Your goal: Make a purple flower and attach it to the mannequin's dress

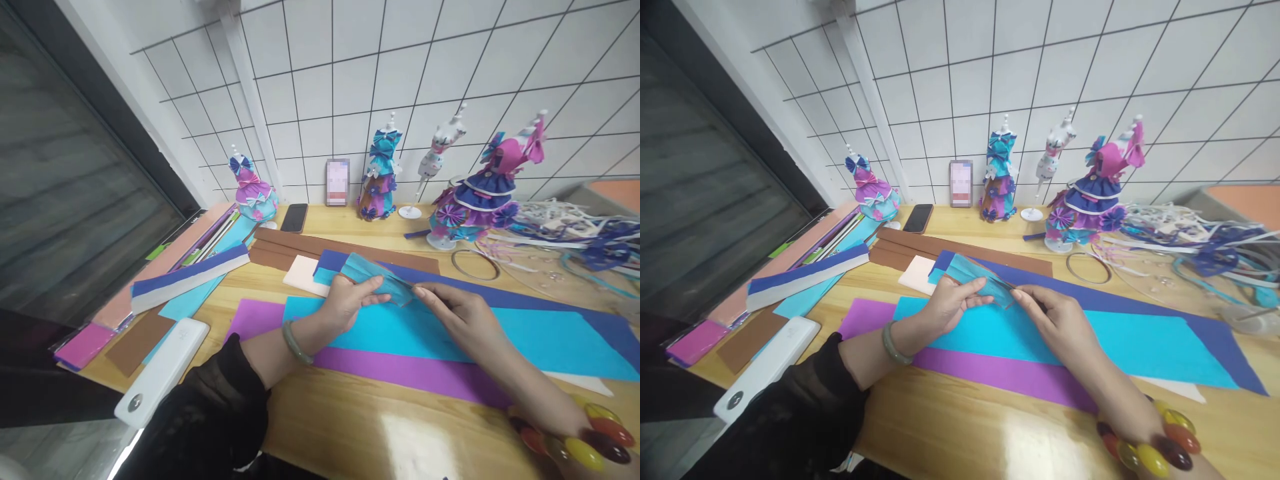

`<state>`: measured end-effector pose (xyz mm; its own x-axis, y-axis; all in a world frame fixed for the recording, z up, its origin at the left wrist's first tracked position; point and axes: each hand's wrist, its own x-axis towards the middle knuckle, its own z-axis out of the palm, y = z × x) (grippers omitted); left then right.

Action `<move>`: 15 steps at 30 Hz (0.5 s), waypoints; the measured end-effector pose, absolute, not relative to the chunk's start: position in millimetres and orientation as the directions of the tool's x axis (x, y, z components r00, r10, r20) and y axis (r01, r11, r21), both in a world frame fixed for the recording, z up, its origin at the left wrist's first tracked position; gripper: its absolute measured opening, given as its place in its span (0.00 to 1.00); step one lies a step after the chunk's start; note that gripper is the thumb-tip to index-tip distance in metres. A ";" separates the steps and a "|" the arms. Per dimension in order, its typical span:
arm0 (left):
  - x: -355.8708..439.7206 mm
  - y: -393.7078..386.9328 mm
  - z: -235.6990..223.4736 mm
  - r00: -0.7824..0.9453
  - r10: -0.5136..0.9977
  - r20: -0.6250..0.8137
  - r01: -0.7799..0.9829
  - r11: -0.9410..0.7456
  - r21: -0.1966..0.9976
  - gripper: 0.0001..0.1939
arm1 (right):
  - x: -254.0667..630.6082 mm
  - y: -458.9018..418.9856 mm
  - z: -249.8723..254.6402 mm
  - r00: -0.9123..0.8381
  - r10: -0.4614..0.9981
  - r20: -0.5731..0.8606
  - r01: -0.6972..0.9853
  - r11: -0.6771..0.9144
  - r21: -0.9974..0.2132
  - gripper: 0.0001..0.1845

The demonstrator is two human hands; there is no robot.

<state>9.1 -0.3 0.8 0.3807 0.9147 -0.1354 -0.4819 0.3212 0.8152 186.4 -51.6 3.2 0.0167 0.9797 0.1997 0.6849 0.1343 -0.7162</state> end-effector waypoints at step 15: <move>9.5 0.9 -0.2 0.392 0.909 -0.139 -0.498 0.337 0.799 0.13 | 186.9 -52.1 6.3 0.007 0.974 0.225 0.712 0.153 -0.685 0.19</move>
